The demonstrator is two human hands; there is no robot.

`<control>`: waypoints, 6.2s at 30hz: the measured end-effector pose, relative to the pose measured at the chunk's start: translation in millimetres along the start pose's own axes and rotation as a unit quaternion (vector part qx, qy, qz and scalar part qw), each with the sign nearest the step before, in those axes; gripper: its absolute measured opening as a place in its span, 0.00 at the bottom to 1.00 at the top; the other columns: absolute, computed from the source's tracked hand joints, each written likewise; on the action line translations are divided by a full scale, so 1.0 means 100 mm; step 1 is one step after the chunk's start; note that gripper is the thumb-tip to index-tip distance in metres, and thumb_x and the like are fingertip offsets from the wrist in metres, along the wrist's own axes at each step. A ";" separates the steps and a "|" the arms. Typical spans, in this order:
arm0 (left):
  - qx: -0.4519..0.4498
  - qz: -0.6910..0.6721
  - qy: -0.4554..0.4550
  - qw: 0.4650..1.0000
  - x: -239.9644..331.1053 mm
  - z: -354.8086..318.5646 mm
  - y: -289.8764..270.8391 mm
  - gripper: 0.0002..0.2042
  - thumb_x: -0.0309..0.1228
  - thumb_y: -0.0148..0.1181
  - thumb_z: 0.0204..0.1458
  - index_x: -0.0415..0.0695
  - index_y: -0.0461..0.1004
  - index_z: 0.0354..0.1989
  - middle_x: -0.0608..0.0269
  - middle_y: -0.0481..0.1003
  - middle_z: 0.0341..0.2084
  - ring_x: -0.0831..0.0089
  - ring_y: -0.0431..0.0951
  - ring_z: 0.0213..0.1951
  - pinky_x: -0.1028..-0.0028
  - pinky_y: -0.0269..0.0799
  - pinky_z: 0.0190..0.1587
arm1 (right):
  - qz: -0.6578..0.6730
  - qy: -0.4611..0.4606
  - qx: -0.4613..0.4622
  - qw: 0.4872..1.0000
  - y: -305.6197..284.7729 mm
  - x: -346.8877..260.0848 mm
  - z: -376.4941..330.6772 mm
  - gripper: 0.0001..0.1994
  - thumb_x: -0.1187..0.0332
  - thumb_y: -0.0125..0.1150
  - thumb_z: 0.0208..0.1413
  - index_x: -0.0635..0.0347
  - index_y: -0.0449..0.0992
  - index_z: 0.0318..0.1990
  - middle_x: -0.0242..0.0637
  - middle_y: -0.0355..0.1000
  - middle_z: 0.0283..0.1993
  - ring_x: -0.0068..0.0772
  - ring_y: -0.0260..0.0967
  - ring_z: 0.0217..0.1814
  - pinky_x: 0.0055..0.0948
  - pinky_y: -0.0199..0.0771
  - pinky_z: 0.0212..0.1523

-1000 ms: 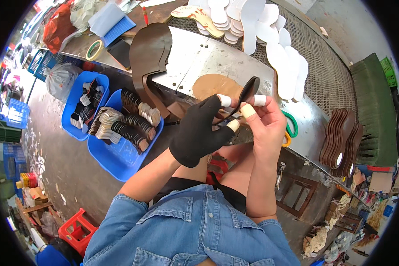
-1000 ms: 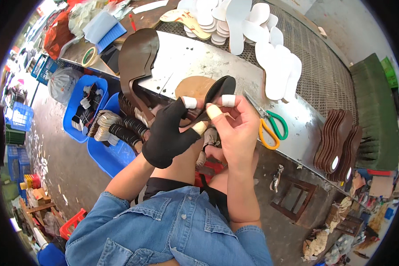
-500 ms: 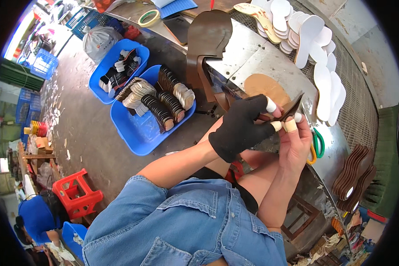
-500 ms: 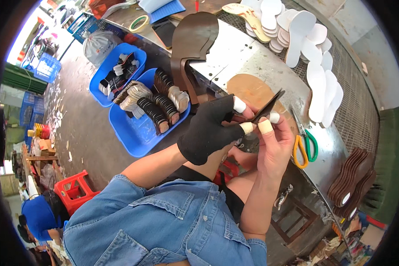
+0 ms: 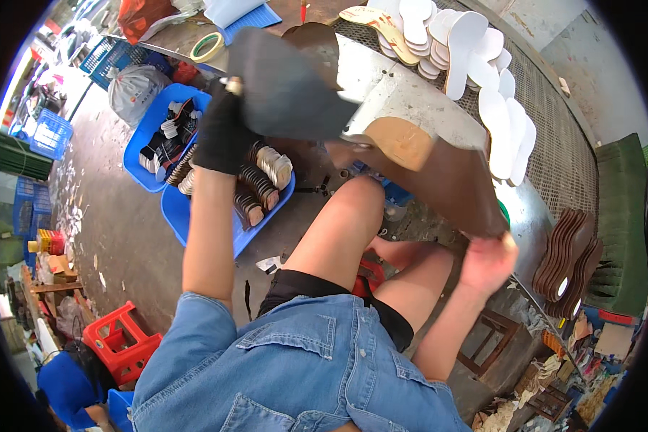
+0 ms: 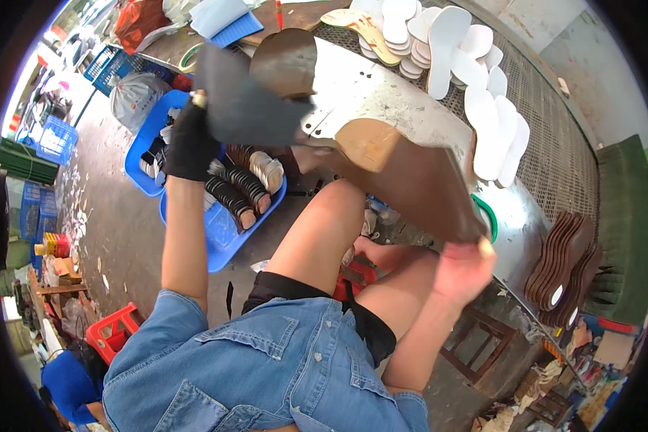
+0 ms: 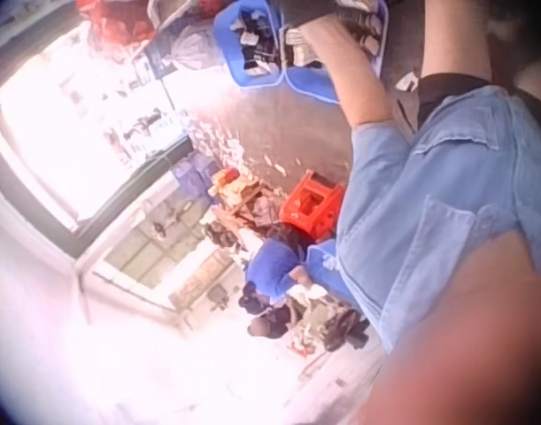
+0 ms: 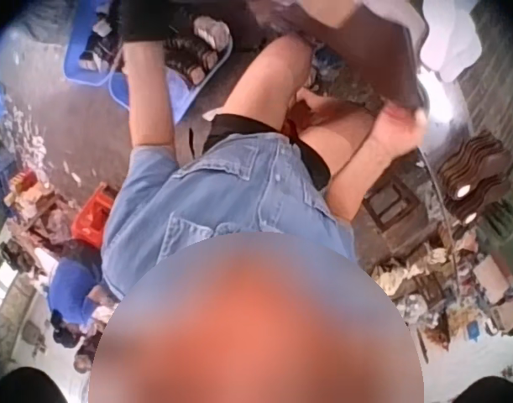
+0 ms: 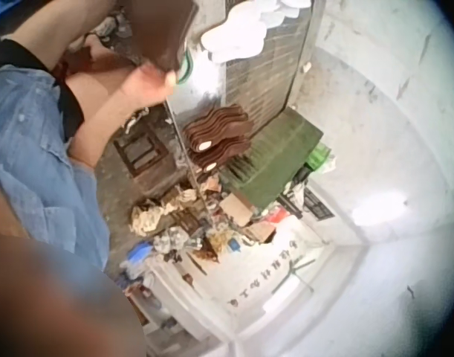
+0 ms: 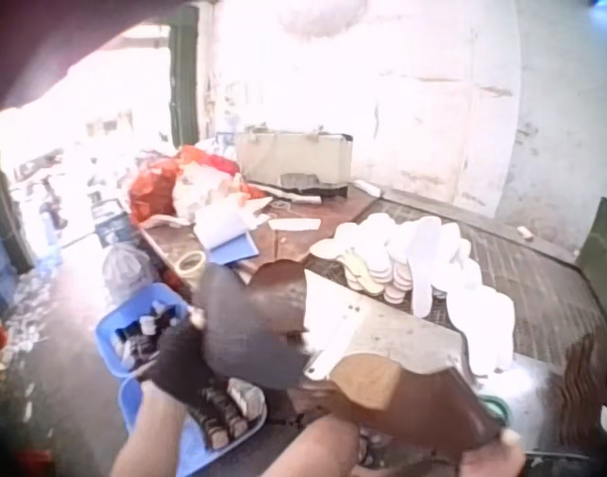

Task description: Manually assembling shoe components and trimming excess material with scissors.

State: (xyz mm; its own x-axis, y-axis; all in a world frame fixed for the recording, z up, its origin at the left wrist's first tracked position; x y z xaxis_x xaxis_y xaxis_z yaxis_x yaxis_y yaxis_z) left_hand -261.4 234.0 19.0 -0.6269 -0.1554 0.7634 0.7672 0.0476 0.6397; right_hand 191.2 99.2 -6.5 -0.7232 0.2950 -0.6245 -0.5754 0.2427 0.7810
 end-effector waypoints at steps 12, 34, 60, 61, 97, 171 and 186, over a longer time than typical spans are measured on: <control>-0.179 0.260 -0.181 0.932 -0.05 0.36 0.72 0.21 0.41 0.56 0.56 0.41 0.68 0.55 0.66 0.74 0.43 0.80 0.73 0.42 0.78 0.70 0.45 | 0.003 -0.046 0.012 0.999 -0.26 -0.26 -0.09 0.14 0.65 0.43 0.59 0.64 0.72 0.44 0.38 0.71 0.52 0.35 0.68 0.55 0.38 0.67 0.57; -0.134 0.314 -0.202 0.918 -0.46 0.60 0.41 0.21 0.39 0.58 0.54 0.37 0.70 0.51 0.63 0.74 0.42 0.78 0.73 0.43 0.77 0.69 0.46 | -0.073 -0.192 0.120 0.971 -0.66 -1.56 -0.64 0.18 0.66 0.49 0.56 0.67 0.68 0.51 0.42 0.68 0.53 0.37 0.65 0.56 0.38 0.63 0.59; -0.130 0.126 -0.267 0.946 -1.61 -0.79 1.71 0.10 0.27 0.55 0.55 0.37 0.75 0.43 0.59 0.77 0.38 0.73 0.76 0.40 0.73 0.73 0.41 | -0.662 -0.251 0.032 0.706 0.57 -0.45 1.14 0.11 0.68 0.64 0.46 0.63 0.74 0.37 0.40 0.72 0.33 0.37 0.70 0.34 0.32 0.70 0.35; -0.145 0.101 -0.319 0.931 -1.72 -0.80 1.67 0.12 0.30 0.55 0.56 0.37 0.74 0.45 0.58 0.76 0.39 0.72 0.76 0.41 0.74 0.72 0.43 | -0.746 -0.317 0.041 0.584 0.47 -0.38 1.39 0.15 0.65 0.65 0.44 0.62 0.73 0.39 0.41 0.71 0.36 0.41 0.68 0.39 0.36 0.70 0.39; -0.212 0.149 -0.220 0.941 -1.28 -0.78 2.01 0.23 0.41 0.48 0.61 0.35 0.65 0.57 0.59 0.72 0.49 0.75 0.71 0.48 0.76 0.65 0.51 | -0.318 -0.066 -0.102 0.940 0.22 -0.62 0.58 0.25 0.62 0.51 0.62 0.68 0.57 0.61 0.48 0.70 0.50 0.41 0.73 0.47 0.35 0.77 0.46; -0.243 0.204 -0.182 0.931 -1.28 -1.12 2.21 0.11 0.27 0.67 0.46 0.37 0.75 0.37 0.68 0.76 0.25 0.85 0.72 0.26 0.81 0.69 0.29 | -0.199 0.015 -0.165 0.966 0.66 -0.05 0.00 0.20 0.79 0.63 0.49 0.68 0.70 0.51 0.40 0.75 0.46 0.27 0.73 0.46 0.25 0.73 0.47; -0.470 0.475 0.199 0.717 -0.90 -1.14 2.41 0.08 0.28 0.62 0.41 0.42 0.71 0.29 0.57 0.69 0.23 0.57 0.72 0.28 0.64 0.67 0.28 | -0.172 0.040 -0.146 0.973 0.52 -0.02 -0.08 0.17 0.78 0.60 0.51 0.69 0.71 0.50 0.42 0.74 0.48 0.29 0.72 0.50 0.29 0.71 0.52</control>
State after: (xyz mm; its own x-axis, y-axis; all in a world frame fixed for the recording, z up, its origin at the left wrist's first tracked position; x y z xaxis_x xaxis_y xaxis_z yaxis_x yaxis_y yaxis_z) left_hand -4.2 147.3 94.2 0.1828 -0.7721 0.6087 0.6923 -0.3385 -0.6372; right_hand 160.0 103.4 35.4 -0.4887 0.1662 -0.8565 -0.8648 0.0372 0.5007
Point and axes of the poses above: each hand's wrist, its own z-axis towards the middle knuckle, its own y-axis out of the palm, x = y × z, the point moved 5 cm from there along z, towards the middle knuckle
